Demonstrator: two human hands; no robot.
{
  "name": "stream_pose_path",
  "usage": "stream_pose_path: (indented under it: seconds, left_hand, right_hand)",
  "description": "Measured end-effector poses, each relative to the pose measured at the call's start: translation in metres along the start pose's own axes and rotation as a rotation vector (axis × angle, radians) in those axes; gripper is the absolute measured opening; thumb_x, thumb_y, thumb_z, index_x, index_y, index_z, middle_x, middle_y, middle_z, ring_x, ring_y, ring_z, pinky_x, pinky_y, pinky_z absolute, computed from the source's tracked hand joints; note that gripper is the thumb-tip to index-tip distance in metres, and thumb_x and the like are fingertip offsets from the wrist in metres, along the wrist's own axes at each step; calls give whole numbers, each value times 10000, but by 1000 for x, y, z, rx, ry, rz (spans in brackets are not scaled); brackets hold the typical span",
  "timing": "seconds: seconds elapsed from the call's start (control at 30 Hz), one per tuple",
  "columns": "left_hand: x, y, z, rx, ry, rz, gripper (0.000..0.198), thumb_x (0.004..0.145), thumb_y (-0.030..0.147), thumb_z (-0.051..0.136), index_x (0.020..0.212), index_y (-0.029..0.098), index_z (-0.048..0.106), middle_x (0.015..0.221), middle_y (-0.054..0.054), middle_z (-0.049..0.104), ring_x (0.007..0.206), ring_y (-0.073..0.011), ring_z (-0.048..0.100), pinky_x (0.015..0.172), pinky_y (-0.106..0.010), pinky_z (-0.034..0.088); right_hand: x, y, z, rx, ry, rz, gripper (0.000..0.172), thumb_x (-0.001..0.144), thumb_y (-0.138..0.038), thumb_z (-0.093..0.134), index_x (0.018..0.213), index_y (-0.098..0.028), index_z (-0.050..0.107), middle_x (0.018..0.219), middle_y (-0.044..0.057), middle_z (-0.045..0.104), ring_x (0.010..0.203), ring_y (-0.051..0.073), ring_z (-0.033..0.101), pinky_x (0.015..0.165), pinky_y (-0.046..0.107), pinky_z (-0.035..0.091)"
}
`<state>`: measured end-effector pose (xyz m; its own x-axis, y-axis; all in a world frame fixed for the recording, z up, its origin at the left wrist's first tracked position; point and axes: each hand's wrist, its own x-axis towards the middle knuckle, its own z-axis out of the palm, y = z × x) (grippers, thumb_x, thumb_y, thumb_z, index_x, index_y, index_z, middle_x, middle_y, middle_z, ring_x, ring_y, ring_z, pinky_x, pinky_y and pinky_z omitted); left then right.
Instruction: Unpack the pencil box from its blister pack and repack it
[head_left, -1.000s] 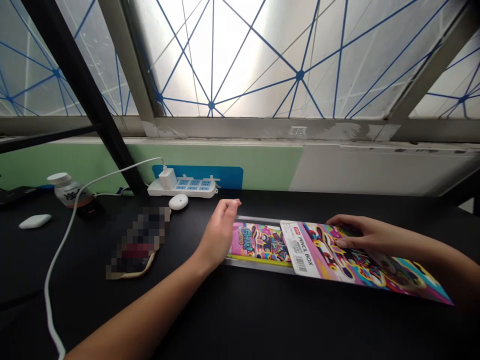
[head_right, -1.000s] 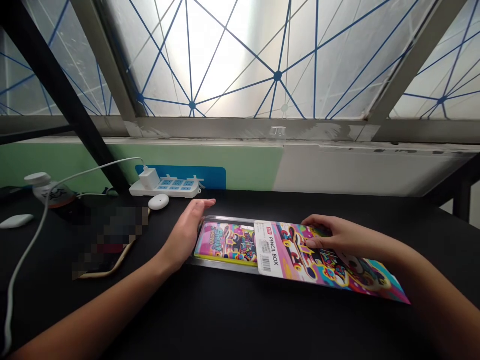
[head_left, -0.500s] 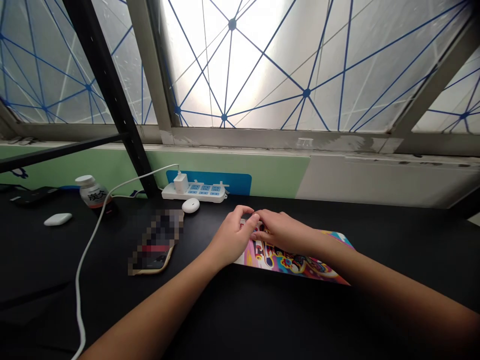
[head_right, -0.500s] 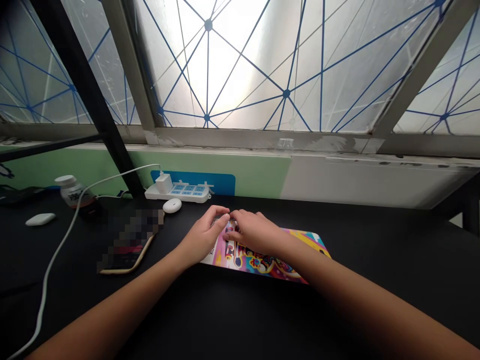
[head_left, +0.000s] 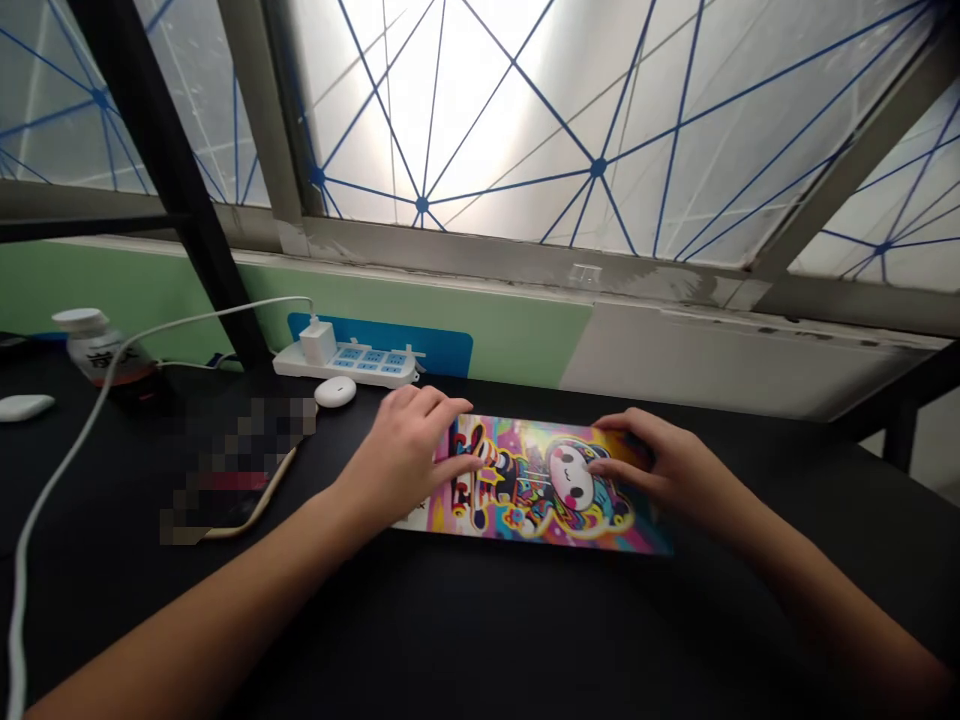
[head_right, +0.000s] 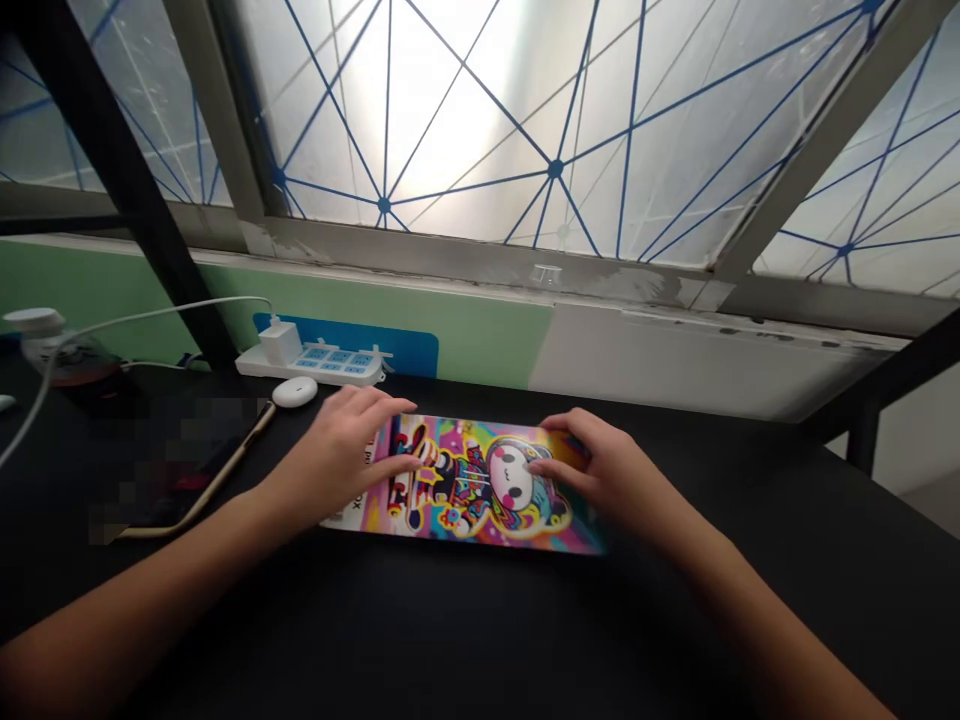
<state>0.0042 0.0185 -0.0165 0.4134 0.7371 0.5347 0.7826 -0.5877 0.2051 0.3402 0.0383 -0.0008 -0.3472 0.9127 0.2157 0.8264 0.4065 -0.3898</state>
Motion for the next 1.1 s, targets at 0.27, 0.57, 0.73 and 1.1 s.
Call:
stream_pose_path:
  seconds: [0.27, 0.57, 0.73, 1.1]
  left_hand:
    - [-2, 11, -20, 261, 102, 218, 88, 939, 224, 599, 852, 217, 596, 1054, -72, 677, 1012, -271, 619, 1128, -581, 273]
    - [0, 15, -10, 109, -259, 267, 159, 849, 303, 696, 934, 209, 600, 1008, -67, 671, 958, -266, 639, 993, -489, 446]
    - [1, 0, -6, -22, -253, 187, 391, 877, 496, 681, 1138, 216, 604, 1089, -90, 665, 1019, -276, 612, 933, -432, 474]
    - [0, -7, 3, -146, -262, 30, 636, 802, 561, 734, 1307, 221, 552, 1306, -114, 602, 1215, -311, 524, 1028, -450, 432]
  right_hand:
    - [-19, -30, -2, -126, 141, -197, 244, 927, -449, 557, 810, -258, 459, 787, 10, 581, 620, 158, 528, 558, 280, 395]
    - [-24, -36, 18, -184, -197, -183, 828, 738, -264, 646, 1503, -355, 343, 1373, 92, 510, 899, 270, 672, 776, 385, 538]
    - [-23, -33, 23, -127, -325, -126, 846, 802, -526, 672, 1546, -391, 294, 1570, 82, 331, 970, 299, 674, 839, 451, 561]
    - [-5, -8, 25, -115, -50, -129, 663, 880, -666, 558, 1412, -277, 486, 1474, 135, 470, 1379, 374, 382, 1118, 579, 341]
